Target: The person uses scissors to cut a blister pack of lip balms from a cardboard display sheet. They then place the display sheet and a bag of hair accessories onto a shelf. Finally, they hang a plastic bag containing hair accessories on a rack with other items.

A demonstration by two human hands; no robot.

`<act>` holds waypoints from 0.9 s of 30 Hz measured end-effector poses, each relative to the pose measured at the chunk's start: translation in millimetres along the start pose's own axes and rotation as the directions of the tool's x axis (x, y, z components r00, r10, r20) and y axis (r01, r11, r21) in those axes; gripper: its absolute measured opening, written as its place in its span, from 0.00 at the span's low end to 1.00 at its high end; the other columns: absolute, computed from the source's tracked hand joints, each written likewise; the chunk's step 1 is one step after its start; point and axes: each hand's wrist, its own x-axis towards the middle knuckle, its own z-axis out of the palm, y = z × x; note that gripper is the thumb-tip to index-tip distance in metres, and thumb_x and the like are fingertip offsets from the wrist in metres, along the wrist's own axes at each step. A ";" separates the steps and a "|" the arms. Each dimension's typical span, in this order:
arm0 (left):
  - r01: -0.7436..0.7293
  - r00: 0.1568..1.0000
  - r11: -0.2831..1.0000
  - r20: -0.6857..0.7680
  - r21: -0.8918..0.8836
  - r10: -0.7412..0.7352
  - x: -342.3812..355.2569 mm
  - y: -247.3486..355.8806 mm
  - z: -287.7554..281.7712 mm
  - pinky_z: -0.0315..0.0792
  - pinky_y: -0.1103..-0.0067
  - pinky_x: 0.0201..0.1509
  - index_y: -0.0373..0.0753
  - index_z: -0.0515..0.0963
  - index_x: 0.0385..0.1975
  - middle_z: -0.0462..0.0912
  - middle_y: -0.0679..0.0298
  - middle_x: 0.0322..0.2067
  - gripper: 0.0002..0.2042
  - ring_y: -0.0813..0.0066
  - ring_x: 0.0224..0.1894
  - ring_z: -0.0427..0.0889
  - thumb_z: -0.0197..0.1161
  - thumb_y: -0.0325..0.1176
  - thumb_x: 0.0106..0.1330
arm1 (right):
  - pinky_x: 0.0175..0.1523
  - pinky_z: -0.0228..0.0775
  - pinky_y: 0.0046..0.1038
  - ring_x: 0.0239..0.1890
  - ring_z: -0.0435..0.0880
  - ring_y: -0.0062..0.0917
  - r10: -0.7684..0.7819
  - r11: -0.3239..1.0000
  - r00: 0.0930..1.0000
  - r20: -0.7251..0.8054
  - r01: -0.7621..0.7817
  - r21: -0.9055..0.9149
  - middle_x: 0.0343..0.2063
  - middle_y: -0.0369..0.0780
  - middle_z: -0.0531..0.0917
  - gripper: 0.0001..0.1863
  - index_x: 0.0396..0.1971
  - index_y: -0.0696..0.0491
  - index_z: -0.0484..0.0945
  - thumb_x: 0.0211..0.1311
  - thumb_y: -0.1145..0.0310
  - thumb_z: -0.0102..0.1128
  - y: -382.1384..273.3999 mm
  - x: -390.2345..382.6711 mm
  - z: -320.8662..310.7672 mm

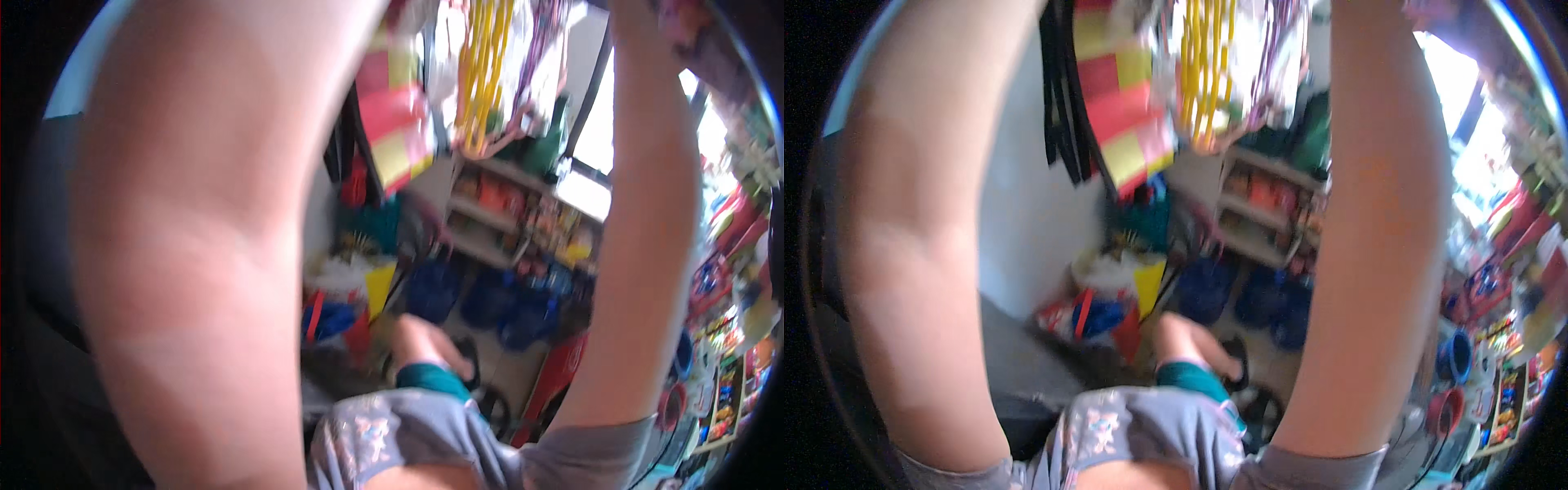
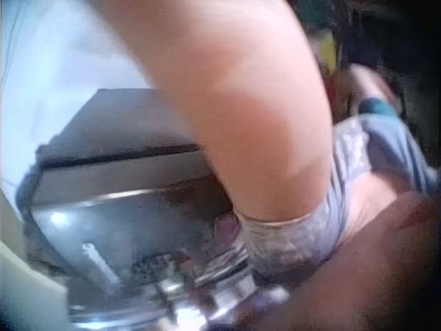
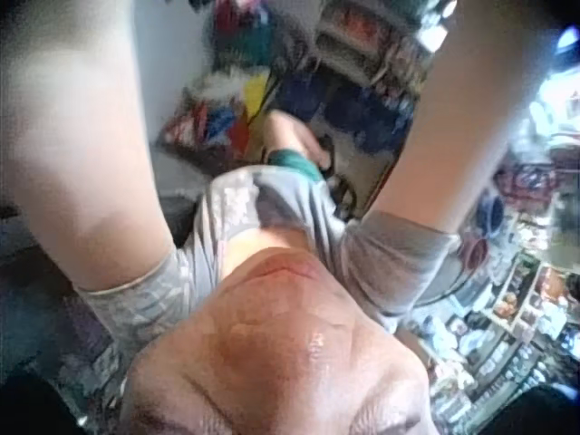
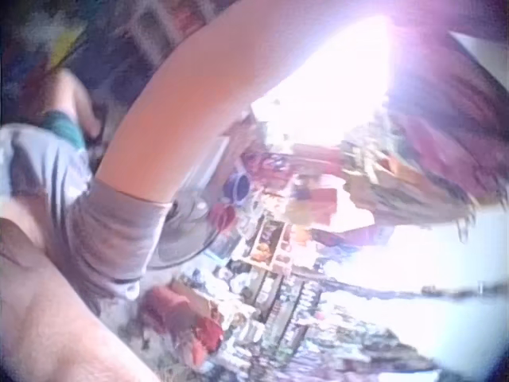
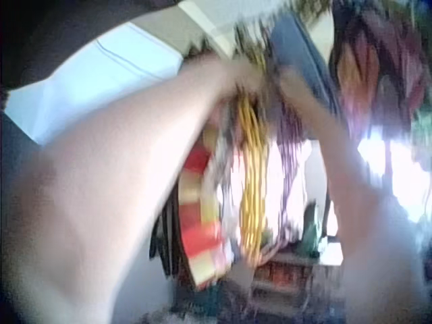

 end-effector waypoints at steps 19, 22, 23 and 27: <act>0.223 0.938 0.965 -0.241 -0.138 -0.251 -12.2 17.7 -29.9 0.73 0.71 0.31 0.28 0.71 0.38 0.79 0.46 0.27 0.17 0.56 0.30 0.80 0.52 0.23 0.44 | 0.47 0.70 0.37 0.42 0.79 0.45 0.321 0.944 0.924 -0.207 -0.295 0.146 0.36 0.56 0.79 0.28 0.35 0.66 0.77 0.38 0.57 0.66 -43.4 125.8 24.9; 0.275 0.936 0.952 -0.187 -0.135 -0.297 -17.2 17.9 -35.9 0.75 0.71 0.28 0.31 0.68 0.42 0.78 0.48 0.29 0.20 0.58 0.28 0.81 0.56 0.25 0.44 | 0.41 0.71 0.33 0.36 0.81 0.38 0.373 0.857 0.923 -0.090 -0.306 0.415 0.32 0.52 0.80 0.24 0.34 0.65 0.77 0.37 0.63 0.69 -8.6 159.9 32.9; 0.320 0.930 0.937 -0.140 -0.140 -0.339 -19.6 9.1 -35.5 0.76 0.70 0.28 0.32 0.66 0.45 0.78 0.48 0.32 0.22 0.58 0.29 0.81 0.58 0.26 0.45 | 0.35 0.71 0.32 0.31 0.81 0.34 0.390 0.829 0.916 -0.091 -0.306 0.469 0.27 0.48 0.81 0.19 0.30 0.64 0.78 0.39 0.66 0.67 -11.9 149.2 38.3; 0.206 0.978 0.958 0.011 -0.199 -0.207 -17.0 -12.0 -35.8 0.77 0.67 0.34 0.36 0.62 0.49 0.76 0.50 0.40 0.29 0.59 0.37 0.79 0.66 0.38 0.48 | 0.28 0.69 0.30 0.23 0.81 0.31 0.238 0.937 0.930 -0.280 -0.144 0.318 0.20 0.44 0.80 0.13 0.25 0.64 0.78 0.39 0.69 0.62 9.7 171.8 49.2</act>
